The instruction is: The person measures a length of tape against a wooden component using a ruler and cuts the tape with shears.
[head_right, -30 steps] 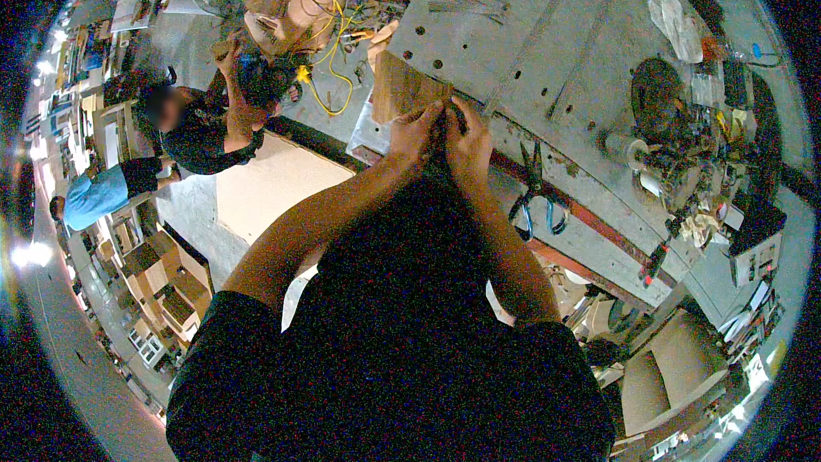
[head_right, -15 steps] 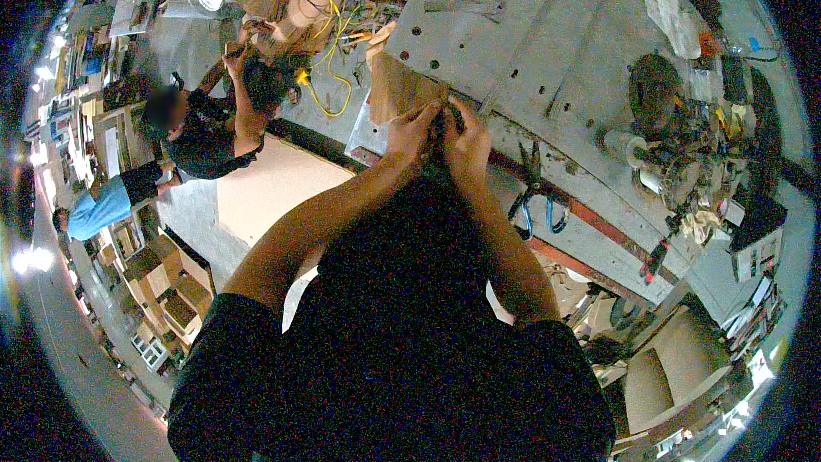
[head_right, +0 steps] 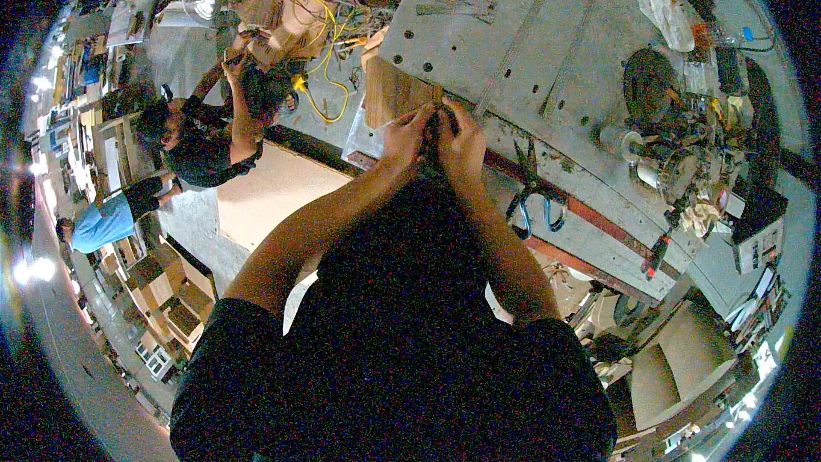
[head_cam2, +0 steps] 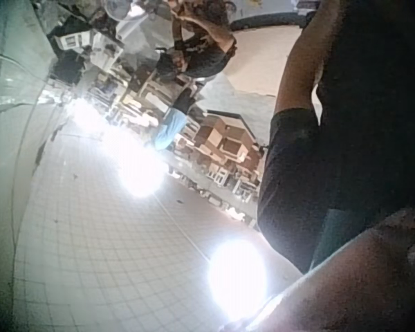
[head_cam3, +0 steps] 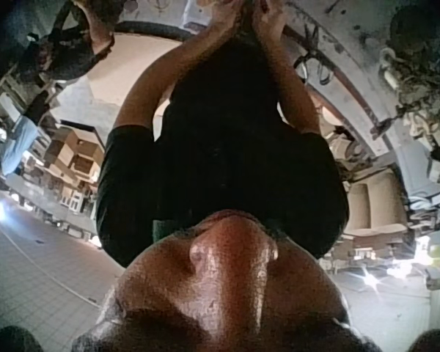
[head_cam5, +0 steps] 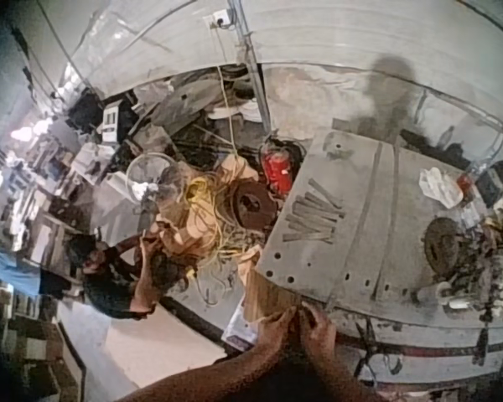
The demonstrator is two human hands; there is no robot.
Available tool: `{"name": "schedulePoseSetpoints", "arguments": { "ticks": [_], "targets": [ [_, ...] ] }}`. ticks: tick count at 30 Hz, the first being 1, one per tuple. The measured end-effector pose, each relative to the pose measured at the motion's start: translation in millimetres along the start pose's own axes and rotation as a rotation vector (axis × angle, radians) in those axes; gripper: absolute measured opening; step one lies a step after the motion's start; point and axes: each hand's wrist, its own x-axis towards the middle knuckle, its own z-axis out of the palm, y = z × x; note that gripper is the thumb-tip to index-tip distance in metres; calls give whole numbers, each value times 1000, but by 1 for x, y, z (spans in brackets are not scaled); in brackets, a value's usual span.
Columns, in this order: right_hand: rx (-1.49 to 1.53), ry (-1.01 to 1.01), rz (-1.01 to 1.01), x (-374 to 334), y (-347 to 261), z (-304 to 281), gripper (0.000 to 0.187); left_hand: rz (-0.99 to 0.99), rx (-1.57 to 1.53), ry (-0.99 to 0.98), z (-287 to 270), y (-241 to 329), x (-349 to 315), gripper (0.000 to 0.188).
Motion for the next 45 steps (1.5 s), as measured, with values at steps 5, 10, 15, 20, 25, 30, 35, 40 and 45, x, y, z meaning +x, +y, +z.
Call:
{"name": "schedulePoseSetpoints", "arguments": {
  "ticks": [5,10,15,20,25,30,35,40,45],
  "targets": [
    [2,-2,17,-1,-4,-2,33,52,12,-13,-1,-7,6,39],
    [-38,45,-66,1,-2,0,28,19,25,27,0,-8,8,30],
    [-54,42,-10,-4,-11,-3,33,142,-158,16,8,-7,-2,27],
    [87,70,-29,-4,1,-1,30,114,94,0,5,-3,-5,32],
    [318,18,51,-15,-2,-2,30,230,159,13,2,-3,-16,30],
    [568,-142,212,-20,6,-9,32,178,67,-10,-9,26,-38,32],
    [430,-185,179,-12,-11,-10,27,450,245,42,-48,57,-58,29],
    [357,-246,144,-2,1,-3,24,497,166,192,-89,40,-51,29],
    [91,-331,-74,2,19,-10,26,346,-219,56,-98,35,-57,23]
  ]
}}
